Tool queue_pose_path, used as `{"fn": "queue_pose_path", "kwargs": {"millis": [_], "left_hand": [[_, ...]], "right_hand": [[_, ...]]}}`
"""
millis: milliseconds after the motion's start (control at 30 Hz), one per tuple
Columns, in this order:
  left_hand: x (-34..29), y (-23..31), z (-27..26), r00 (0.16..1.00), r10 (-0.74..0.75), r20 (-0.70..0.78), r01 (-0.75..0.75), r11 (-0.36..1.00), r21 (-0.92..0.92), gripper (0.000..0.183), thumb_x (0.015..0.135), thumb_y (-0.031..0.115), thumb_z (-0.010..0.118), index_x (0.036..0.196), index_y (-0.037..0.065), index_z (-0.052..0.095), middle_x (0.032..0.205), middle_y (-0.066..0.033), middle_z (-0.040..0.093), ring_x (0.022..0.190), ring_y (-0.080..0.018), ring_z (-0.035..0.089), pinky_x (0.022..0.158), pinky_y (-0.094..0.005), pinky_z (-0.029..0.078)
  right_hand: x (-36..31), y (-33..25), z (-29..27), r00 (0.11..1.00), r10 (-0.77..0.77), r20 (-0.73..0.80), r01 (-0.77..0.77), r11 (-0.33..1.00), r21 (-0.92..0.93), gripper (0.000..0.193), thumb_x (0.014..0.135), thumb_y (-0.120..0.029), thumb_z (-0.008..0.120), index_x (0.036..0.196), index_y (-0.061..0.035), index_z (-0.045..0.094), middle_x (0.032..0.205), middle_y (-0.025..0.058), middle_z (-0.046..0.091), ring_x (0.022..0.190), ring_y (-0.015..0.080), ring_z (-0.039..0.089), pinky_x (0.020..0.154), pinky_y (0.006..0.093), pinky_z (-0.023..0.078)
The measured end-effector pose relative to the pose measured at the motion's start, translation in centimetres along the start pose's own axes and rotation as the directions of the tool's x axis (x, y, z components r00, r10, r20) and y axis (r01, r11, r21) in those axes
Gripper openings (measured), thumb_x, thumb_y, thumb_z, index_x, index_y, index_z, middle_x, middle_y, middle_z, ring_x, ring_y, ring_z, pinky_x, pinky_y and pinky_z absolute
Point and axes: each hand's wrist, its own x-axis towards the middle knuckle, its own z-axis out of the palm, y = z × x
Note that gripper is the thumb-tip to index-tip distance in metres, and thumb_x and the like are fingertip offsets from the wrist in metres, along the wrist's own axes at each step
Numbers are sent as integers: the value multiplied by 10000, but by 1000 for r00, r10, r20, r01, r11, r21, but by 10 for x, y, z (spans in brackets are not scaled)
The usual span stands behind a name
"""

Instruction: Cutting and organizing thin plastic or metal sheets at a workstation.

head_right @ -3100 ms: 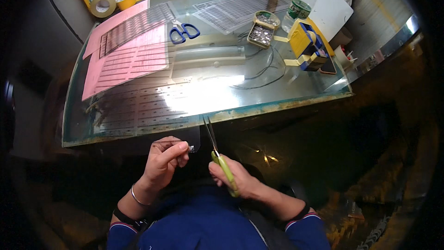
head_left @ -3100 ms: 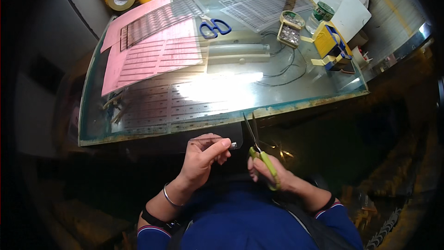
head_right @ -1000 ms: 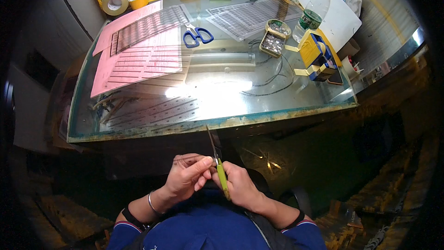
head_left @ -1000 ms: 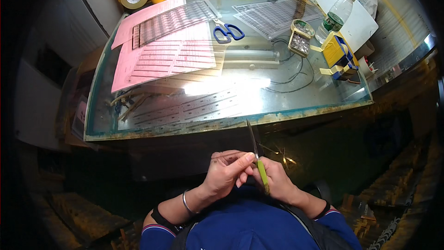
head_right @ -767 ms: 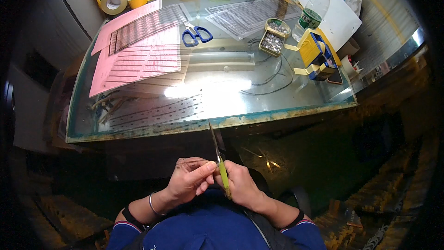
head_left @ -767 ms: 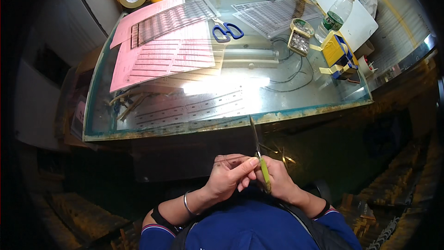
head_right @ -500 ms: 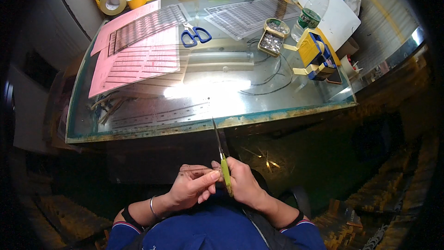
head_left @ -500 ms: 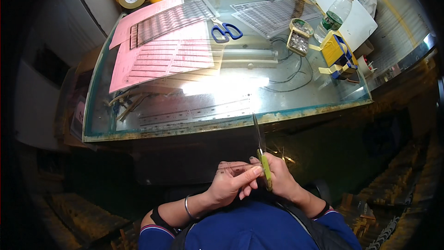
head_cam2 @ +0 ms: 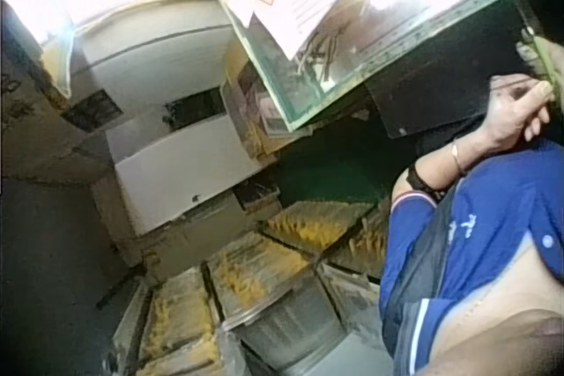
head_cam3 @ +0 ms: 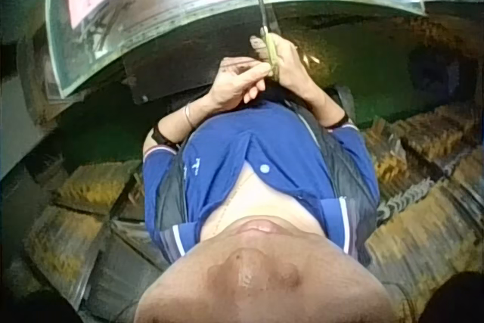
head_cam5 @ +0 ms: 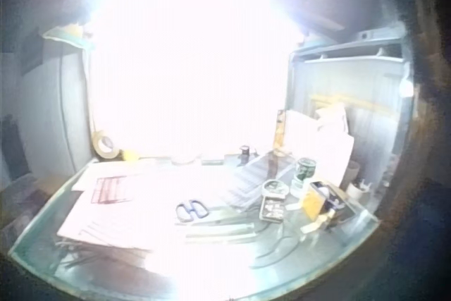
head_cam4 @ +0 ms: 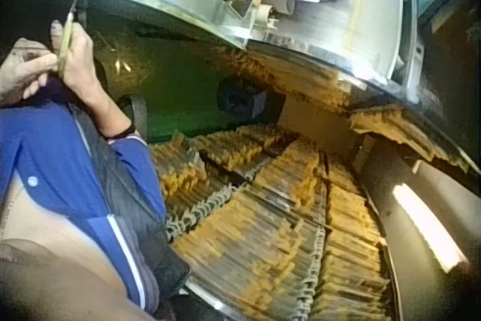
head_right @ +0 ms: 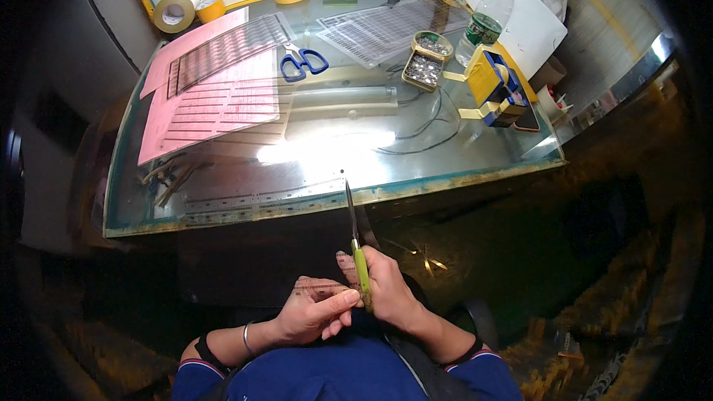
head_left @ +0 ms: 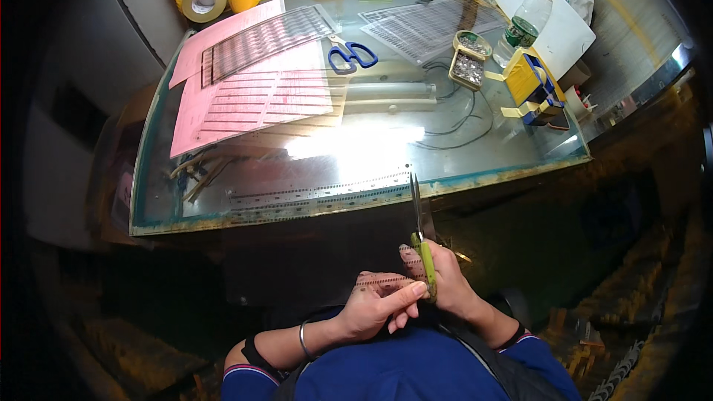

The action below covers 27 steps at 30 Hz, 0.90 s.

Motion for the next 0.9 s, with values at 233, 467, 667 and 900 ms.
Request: {"fn": "queue_pose_path", "kwargs": {"millis": [233,467,667,900], "left_hand": [[3,5,12,999,-29,46,29,1000,-7,206,887,190,511,893,0,592,622,-34,578,428,-63,499,358,-173,376],[6,6,33,967,-157,201,199,957,-211,267,919,228,438,855,1,563,632,-55,581,394,-80,487,330,-179,354],[4,-5,24,941,-147,306,188,976,-112,264,916,229,444,895,7,583,630,-68,587,433,-88,521,356,-173,388],[-9,10,3,991,52,125,-105,878,467,215,866,180,545,839,-24,607,703,-72,625,577,-91,564,504,-213,454]], "right_hand": [[6,12,5,996,-59,-70,65,994,84,282,863,-265,551,737,-29,464,578,-16,435,527,43,400,444,231,344],[39,66,32,997,78,-14,-28,510,860,209,852,-249,529,962,-71,527,734,11,549,597,114,548,514,237,459],[33,43,10,967,-240,-79,126,189,974,362,881,-385,409,894,-38,509,696,82,527,535,191,531,501,304,467],[10,-32,-29,745,-287,-601,522,812,259,78,789,-43,575,813,7,522,667,85,579,534,114,535,514,232,451]]}}
